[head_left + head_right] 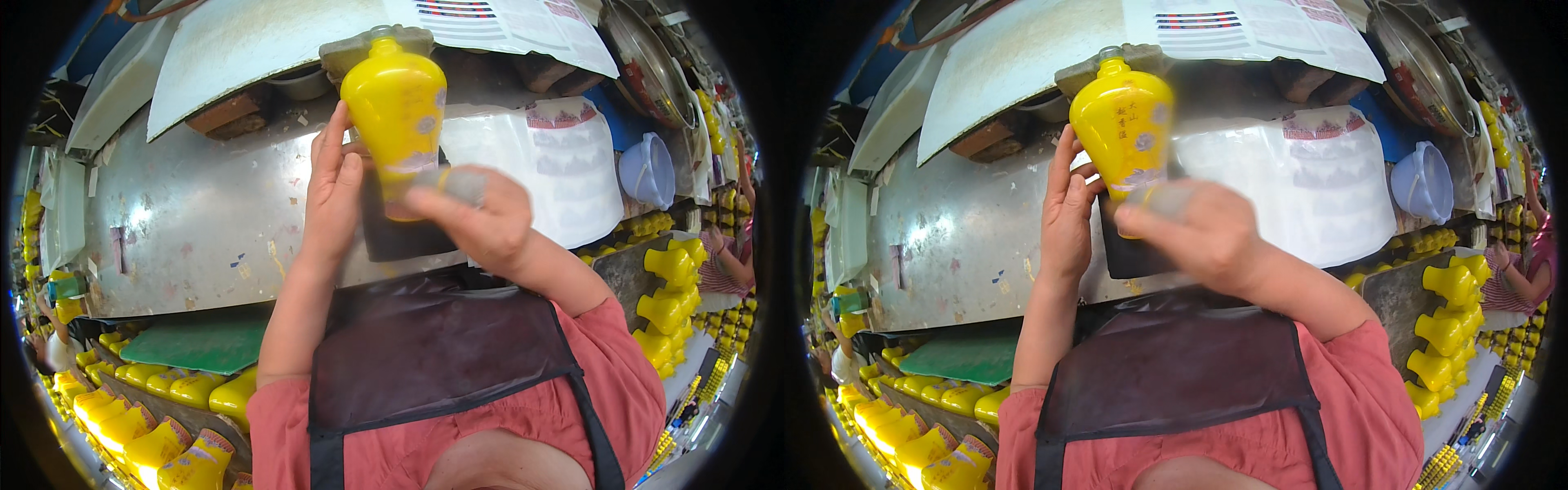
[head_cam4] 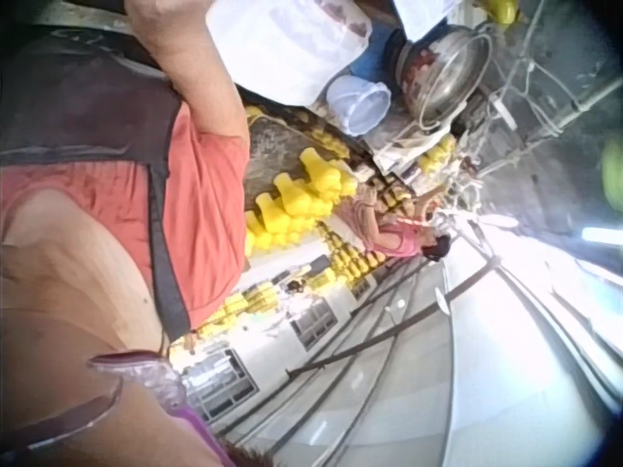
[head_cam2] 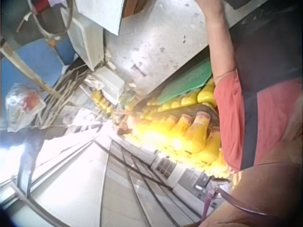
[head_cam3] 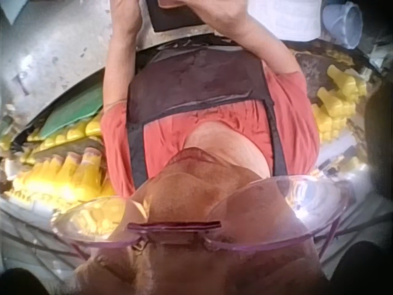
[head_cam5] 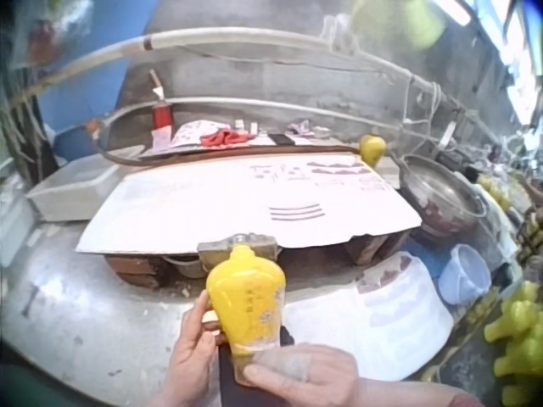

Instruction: The person applies a paper label to a yellow plastic bottle, smoothing it with a tool and rubbing by hand to remove bubbles. The person then places the labeled bottle on a tray with other similar bottles.

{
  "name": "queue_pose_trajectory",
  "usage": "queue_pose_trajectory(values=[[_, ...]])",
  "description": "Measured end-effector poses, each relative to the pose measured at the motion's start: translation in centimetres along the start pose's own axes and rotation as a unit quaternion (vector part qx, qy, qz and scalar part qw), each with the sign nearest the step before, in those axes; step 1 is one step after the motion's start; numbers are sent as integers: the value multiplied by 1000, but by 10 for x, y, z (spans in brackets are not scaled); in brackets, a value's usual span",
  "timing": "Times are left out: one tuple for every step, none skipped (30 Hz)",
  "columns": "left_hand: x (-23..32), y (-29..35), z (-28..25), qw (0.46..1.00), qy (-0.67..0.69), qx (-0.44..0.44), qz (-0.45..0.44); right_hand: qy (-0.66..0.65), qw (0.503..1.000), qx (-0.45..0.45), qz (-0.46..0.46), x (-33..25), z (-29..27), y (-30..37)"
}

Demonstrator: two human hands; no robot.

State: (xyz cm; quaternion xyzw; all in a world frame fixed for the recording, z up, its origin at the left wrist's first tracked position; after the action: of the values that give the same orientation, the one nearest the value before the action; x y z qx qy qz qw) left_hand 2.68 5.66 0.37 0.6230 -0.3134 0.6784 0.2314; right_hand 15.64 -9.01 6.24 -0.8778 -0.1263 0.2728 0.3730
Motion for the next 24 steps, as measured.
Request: queue_pose_trajectory(values=[[1,1,0,1000,-5,-3,9,27,1000,-3,10,-3,1,-1],[2,2,0,1000,-9,-6,18,46,999,-16,9,-4,-1,-2],[3,2,-1,1000,-17,-6,20,64,997,-27,19,-7,-1,-4],[4,3,-1,999,-24,-6,23,75,995,-53,-48,-13,-1,-6],[4,3,-1,999,-31,-5,27,71,993,-67,-72,-19,-1,-7],[5,3,-1,999,-23,-6,26,71,987,-99,-101,-24,1,-10],[5,3,-1,1000,-15,-7,25,98,990,-71,-69,-25,-1,-13],[6,3,-1,1000,-7,-8,24,128,988,-71,-57,-27,-2,-17],[6,3,0,1000,-6,-6,25,152,986,-53,-32,-28,-2,-20],[7,4,0,1000,-7,-5,25,150,983,-93,-54,-31,1,-23],[8,3,0,1000,-8,-5,26,142,981,-113,-65,-35,4,-26],[9,3,0,1000,-4,-6,23,143,978,-134,-77,-36,7,-29],[9,4,0,1000,1,-6,22,134,974,-158,-92,-38,8,-30],[10,4,0,1000,6,-5,20,147,974,-148,-88,-39,8,-32],[10,4,0,1000,7,-4,18,160,974,-138,-83,-38,7,-33],[10,5,0,1000,8,-3,15,173,973,-126,-88,-39,6,-33],[9,5,0,1000,8,-3,13,175,971,-145,-69,-38,7,-33],[8,6,1,1000,13,-2,10,172,965,-178,-83,-40,9,-32],[7,5,0,1000,17,-2,10,164,962,-202,-86,-41,13,-32],[6,5,1,1000,23,-2,15,156,953,-246,-85,-42,16,-32],[4,4,0,999,39,2,10,160,950,-250,-94,-44,18,-34],[2,4,1,998,57,6,9,158,957,-221,-99,-44,18,-39],[1,3,2,997,74,9,9,158,955,-236,-85,-42,16,-43],[0,2,3,997,71,14,2,148,957,-233,-88,-41,14,-48]])
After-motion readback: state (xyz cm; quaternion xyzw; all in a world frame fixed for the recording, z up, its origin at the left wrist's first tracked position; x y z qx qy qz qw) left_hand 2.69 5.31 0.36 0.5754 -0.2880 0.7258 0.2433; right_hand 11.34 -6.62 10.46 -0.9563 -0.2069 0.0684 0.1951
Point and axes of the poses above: each hand's wrist, its own y-axis away from the middle knuckle, its own z-axis out of the palm, x = y × z, the point moved 3 cm from there along -y, towards the middle knuckle, and after that the axes turned 7 degrees about -y, right-handed, at the moved point
